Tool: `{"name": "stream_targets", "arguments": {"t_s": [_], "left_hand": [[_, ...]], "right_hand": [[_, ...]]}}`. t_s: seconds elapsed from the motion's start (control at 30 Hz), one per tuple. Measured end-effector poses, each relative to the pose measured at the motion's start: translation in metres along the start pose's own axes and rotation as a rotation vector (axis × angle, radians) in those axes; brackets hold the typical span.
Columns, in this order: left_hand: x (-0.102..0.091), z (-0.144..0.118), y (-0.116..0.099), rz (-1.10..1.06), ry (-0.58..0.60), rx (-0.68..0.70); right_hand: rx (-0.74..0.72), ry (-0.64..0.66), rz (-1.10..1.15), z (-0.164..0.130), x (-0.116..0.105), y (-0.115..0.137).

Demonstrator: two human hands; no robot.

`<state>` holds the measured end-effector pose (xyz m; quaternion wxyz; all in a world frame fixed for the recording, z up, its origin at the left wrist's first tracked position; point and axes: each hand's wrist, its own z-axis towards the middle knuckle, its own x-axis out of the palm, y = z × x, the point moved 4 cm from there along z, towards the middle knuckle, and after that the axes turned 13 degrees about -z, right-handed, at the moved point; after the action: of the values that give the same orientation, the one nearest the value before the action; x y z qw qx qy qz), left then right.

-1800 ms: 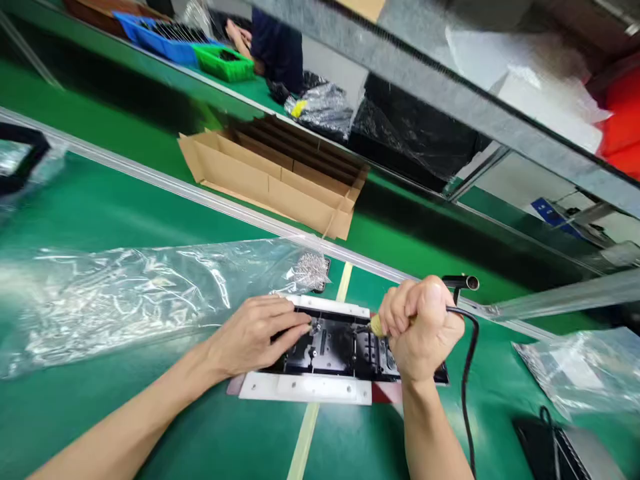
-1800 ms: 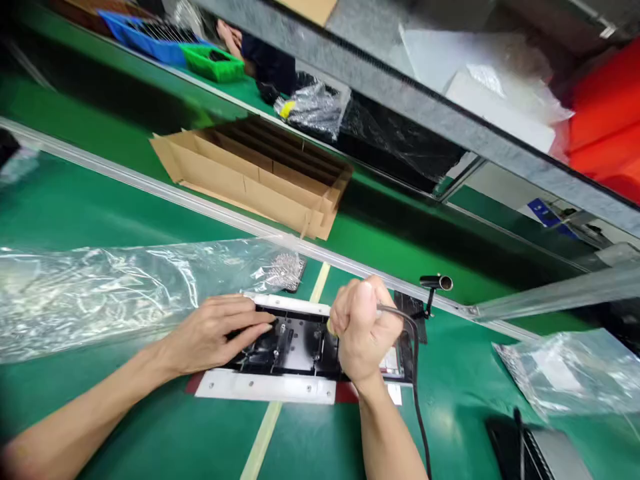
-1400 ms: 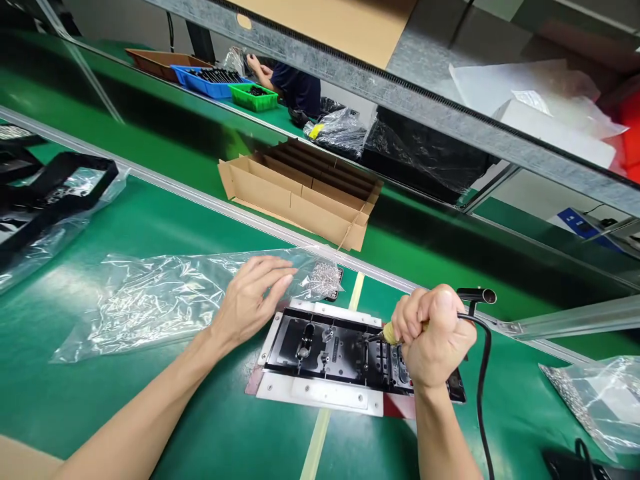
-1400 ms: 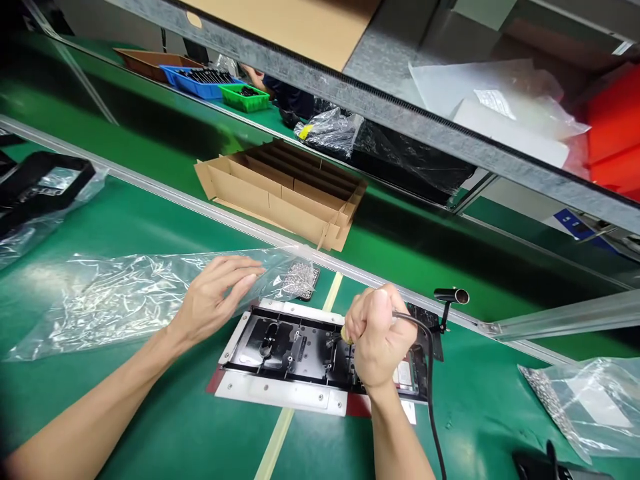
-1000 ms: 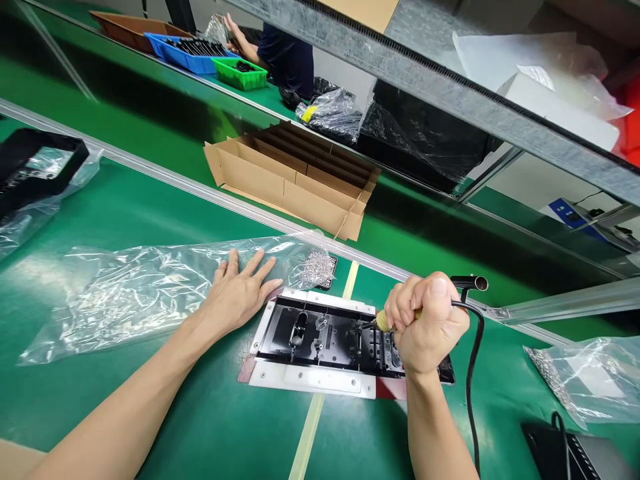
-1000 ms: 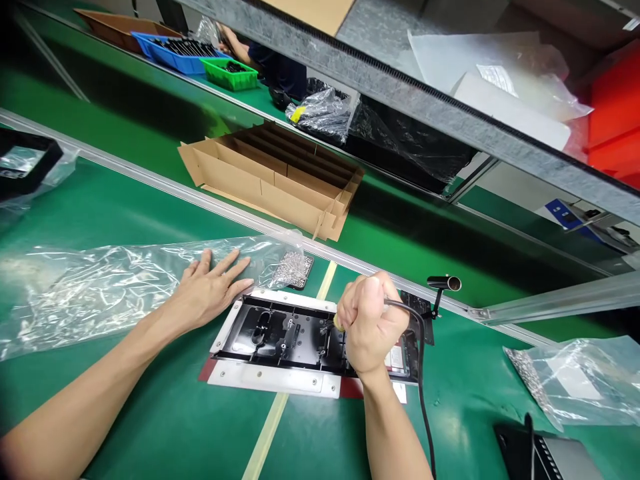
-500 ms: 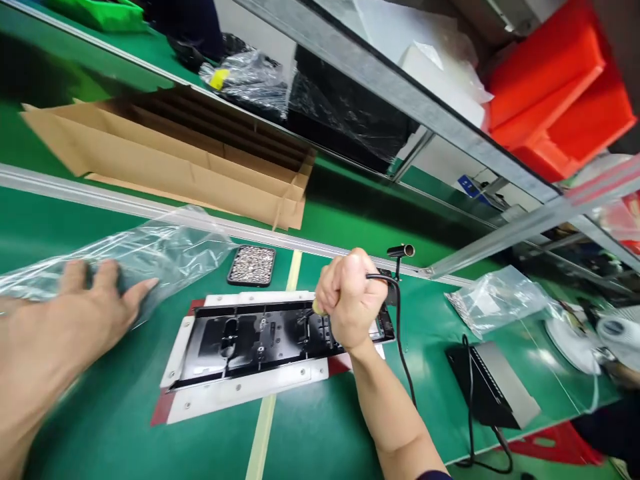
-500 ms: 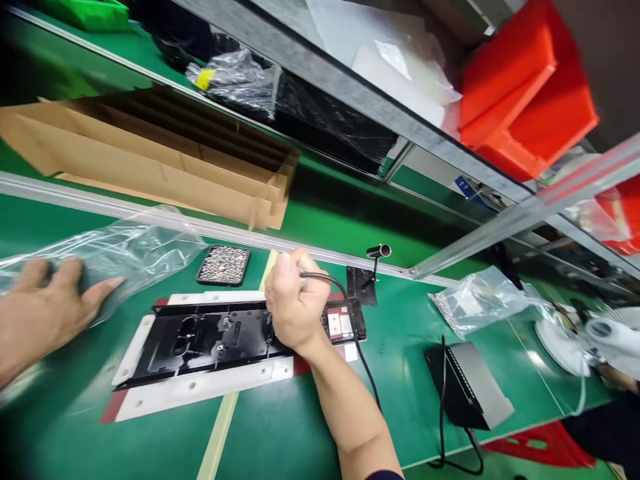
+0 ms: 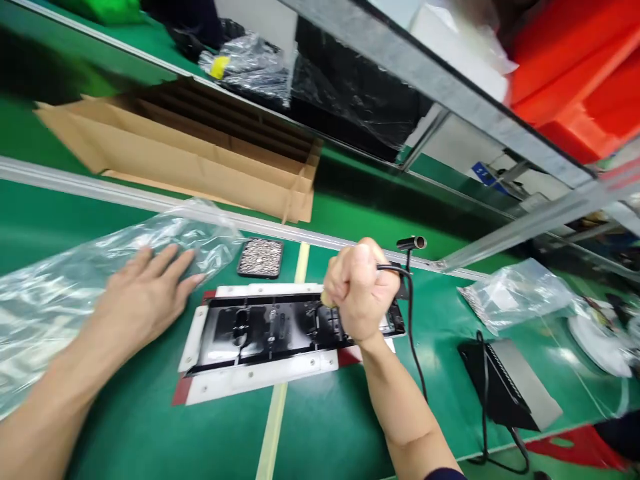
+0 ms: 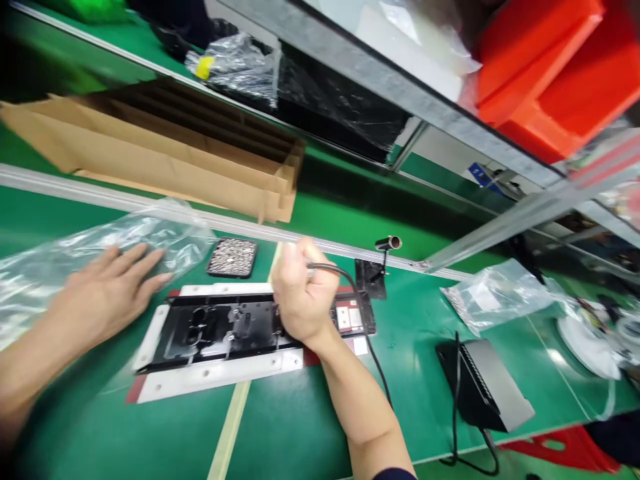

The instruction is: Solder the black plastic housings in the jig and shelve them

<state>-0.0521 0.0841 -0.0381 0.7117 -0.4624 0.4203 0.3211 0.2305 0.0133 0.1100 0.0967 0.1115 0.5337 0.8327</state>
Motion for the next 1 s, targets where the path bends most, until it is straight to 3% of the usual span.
{"name": "stream_targets", "arguments": {"t_s": [0.17,1.0], "left_hand": [[-0.001,-0.003,-0.007,0.094,0.069,-0.084],[-0.004,-0.003,-0.013,0.102,0.038,-0.088]], "right_hand": [[-0.027,0.019,0.014,0.004,0.0,0.006],[-0.071,-0.021,-0.097,0.006,0.003,0.01]]}}
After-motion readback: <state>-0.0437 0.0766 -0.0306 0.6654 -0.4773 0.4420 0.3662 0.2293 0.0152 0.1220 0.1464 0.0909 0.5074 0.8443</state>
